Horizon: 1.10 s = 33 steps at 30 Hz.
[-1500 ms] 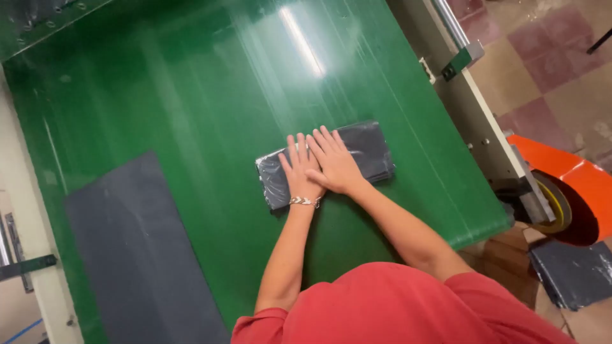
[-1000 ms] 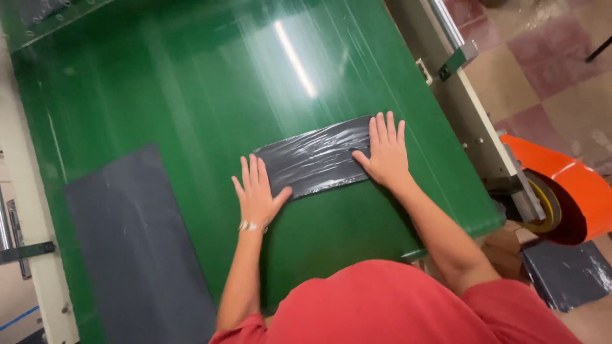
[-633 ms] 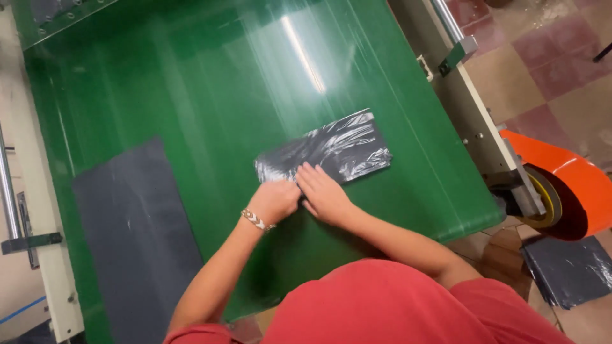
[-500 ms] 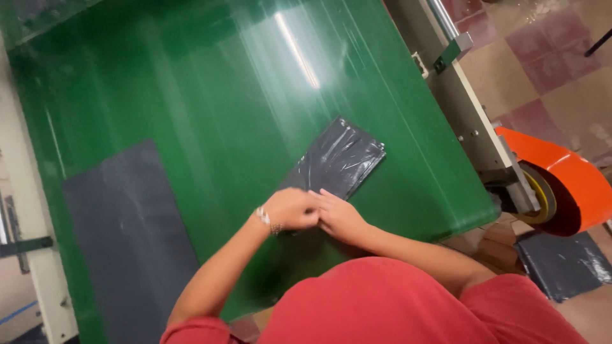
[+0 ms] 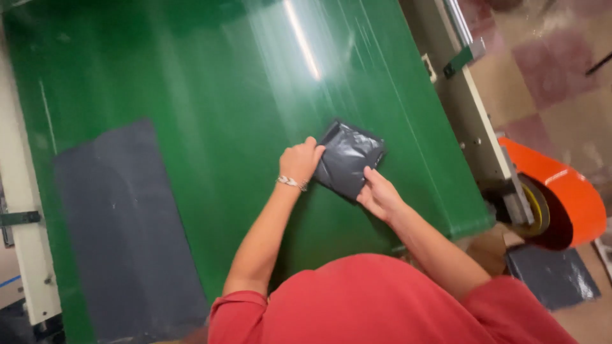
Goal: Folding plastic bags and placing them into a plastic crate at a packaging station.
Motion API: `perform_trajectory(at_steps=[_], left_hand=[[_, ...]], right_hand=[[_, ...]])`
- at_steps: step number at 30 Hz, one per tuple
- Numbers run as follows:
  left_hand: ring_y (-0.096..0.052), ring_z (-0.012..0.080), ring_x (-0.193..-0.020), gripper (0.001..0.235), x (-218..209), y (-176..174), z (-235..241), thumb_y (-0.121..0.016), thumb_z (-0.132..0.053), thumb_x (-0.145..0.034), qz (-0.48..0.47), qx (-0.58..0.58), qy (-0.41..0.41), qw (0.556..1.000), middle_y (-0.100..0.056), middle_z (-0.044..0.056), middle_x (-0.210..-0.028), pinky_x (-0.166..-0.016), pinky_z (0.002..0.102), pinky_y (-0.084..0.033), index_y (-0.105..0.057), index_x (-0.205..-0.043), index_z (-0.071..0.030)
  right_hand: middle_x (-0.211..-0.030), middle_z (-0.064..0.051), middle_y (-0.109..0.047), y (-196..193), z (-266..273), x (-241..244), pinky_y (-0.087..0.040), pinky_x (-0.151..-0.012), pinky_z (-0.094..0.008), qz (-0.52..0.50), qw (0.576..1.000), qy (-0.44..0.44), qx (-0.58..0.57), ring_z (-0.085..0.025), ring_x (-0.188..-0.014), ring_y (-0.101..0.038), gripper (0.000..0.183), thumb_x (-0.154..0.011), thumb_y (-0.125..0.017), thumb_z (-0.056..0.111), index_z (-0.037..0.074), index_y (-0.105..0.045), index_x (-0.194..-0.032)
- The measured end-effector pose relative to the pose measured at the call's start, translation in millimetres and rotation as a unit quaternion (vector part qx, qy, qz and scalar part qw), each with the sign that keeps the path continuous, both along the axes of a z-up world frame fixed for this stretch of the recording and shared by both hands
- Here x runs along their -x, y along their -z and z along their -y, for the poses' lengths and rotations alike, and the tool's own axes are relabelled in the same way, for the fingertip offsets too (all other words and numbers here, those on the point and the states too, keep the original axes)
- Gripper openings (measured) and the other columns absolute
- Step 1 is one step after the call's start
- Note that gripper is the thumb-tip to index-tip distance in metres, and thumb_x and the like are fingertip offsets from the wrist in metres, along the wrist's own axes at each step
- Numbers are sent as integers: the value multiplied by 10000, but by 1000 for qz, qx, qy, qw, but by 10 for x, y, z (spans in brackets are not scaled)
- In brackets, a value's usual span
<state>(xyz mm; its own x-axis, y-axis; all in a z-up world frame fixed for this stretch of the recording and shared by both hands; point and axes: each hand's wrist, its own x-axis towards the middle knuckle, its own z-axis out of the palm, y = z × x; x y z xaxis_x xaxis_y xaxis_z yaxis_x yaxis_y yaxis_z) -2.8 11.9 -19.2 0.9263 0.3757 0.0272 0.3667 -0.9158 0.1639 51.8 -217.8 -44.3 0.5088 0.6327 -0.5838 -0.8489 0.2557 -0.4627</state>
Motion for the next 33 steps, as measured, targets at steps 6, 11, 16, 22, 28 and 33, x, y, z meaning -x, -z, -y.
perform_trajectory(at_steps=[6,11,16,22,28,33], left_hand=[[-612,225,-455,350,-154,283,254,-516,-533,-921,175,-182,-44,966,-570,-15,-529,-530,421,-486,-530,-781,-213],[-629,279,-673,521,218,-233,233,-474,-656,-880,242,-116,-94,959,-586,52,-675,-578,453,-490,-570,-858,-144],[-575,231,-805,554,1695,-480,281,-370,-690,-927,335,-130,-91,929,-529,13,-827,-669,390,-475,-566,-959,-173],[-472,301,-1375,838,4147,-617,175,-415,-772,-885,243,-98,-38,964,-536,122,-1423,-1123,520,-325,-493,-1394,-111],[-399,312,-1442,713,5819,-246,-545,-576,-457,-888,92,-282,-111,949,-411,100,-1567,-1116,645,-305,-365,-1495,-149],[-540,309,-1330,475,6497,-325,-1253,-568,-137,-933,138,-280,-65,948,-527,123,-1469,-1037,546,-461,-494,-1402,-141]], right_hand=[[-1370,-224,-501,-966,226,34,-415,-952,-715,98,987,-69,104,-485,-1246,-531,413,-1003,-370,165,97,-378,-1410],[-1149,-227,-501,-903,527,341,-538,-736,-496,383,889,-24,250,-365,-1003,-590,378,-1026,-503,97,-36,-392,-1362],[-1031,-90,-549,-756,138,1150,-538,-745,-360,660,703,-100,245,-277,-904,-600,367,-903,-667,-33,73,-613,-1250],[-1211,-138,-628,-801,-1106,2642,-464,-1035,-481,874,402,-269,-54,-345,-1199,-596,678,-675,-845,228,80,-601,-1291],[-1464,-203,-490,-848,-1902,3799,-253,-1211,-512,912,217,-319,-139,-367,-1427,-397,579,-957,-590,391,86,-481,-1436],[-1480,-167,-486,-657,-1946,3873,-310,-1186,-517,954,94,-271,-82,-343,-1432,-407,506,-942,-468,193,149,-470,-1446]])
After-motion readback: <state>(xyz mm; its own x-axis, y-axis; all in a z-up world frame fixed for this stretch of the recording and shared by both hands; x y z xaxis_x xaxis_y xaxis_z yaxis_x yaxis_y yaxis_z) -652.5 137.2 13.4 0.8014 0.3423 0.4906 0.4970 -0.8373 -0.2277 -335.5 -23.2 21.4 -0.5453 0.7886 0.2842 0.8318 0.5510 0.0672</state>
